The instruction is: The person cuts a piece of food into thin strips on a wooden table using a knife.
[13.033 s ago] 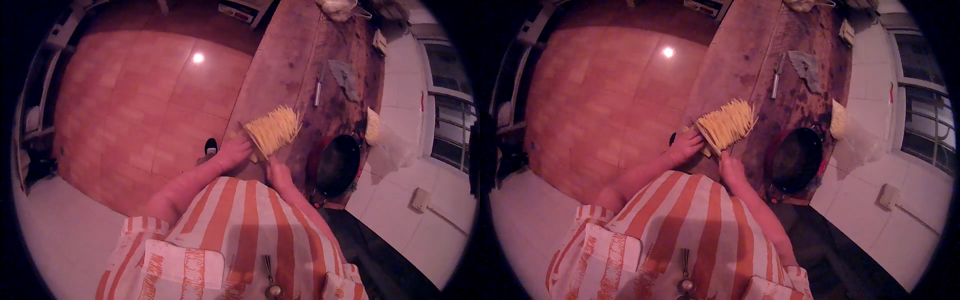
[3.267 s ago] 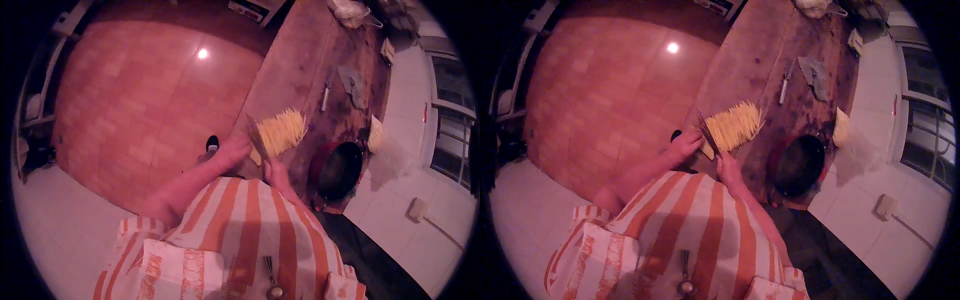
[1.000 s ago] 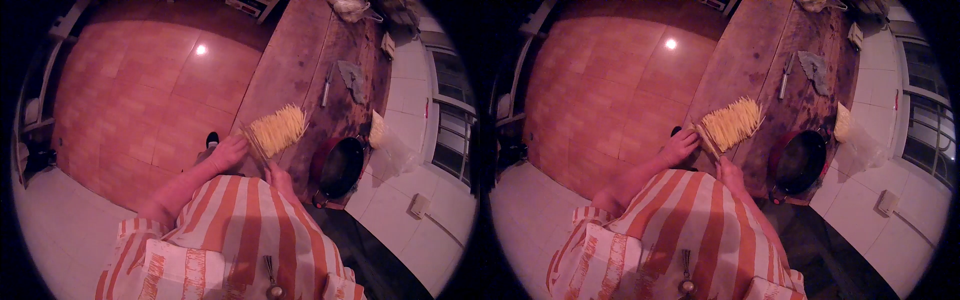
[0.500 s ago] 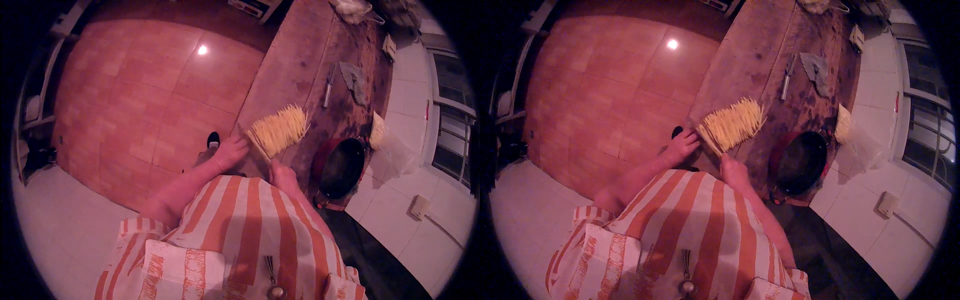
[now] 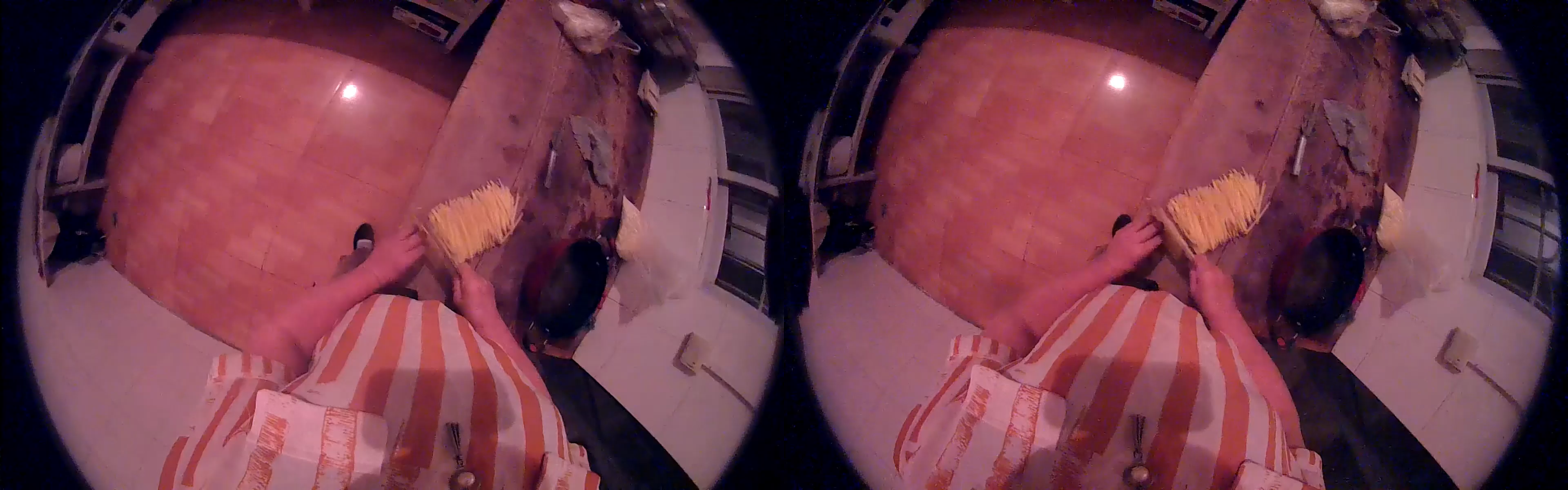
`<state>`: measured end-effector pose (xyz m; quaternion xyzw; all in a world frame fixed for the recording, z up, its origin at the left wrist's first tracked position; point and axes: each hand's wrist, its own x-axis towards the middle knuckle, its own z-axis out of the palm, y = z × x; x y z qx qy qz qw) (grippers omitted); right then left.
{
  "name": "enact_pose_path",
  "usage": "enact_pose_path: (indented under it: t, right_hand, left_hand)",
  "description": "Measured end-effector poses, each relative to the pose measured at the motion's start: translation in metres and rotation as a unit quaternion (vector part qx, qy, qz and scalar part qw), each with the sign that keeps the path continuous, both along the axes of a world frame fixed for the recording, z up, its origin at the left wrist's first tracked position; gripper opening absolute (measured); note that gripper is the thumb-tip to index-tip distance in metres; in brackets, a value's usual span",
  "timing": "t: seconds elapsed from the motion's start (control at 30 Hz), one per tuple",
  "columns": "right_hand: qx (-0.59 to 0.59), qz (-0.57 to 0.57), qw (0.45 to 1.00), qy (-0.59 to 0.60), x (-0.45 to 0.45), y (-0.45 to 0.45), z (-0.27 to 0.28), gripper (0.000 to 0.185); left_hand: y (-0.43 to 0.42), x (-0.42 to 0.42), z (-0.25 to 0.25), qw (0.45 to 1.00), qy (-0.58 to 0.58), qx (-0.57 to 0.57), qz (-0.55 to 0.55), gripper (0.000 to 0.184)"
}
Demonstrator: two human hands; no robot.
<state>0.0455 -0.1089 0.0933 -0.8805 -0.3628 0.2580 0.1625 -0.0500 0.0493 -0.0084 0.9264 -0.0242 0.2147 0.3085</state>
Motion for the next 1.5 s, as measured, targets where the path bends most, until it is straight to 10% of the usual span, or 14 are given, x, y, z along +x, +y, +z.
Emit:
enact_pose_path:
  t: [0.37,0.57,0.87,1.33,1.5]
  right_hand:
    - [-0.081,0.065,0.994,-0.017,0.005,-0.005,-0.02,0.01]
    - [0.065,0.028,0.997,-0.038,0.002,-0.005,-0.033,0.012]
    - [-0.101,0.068,0.993,0.005,0.004,0.003,0.006,0.014]
    - [0.066,0.005,0.997,-0.029,0.002,-0.003,-0.025,0.01]
    - [-0.068,0.057,0.996,-0.004,0.004,-0.001,0.007,0.012]
  left_hand:
    - [0.001,0.004,0.003,0.998,-0.056,-0.008,0.025,0.014]
    - [0.0,0.006,0.013,0.997,-0.06,-0.011,0.047,0.013]
    - [-0.003,0.003,0.005,0.998,-0.043,-0.02,0.05,0.015]
    - [-0.001,0.001,0.006,0.999,0.0,-0.036,0.04,0.015]
    - [-0.003,0.002,-0.003,0.997,-0.052,-0.037,0.049,0.015]
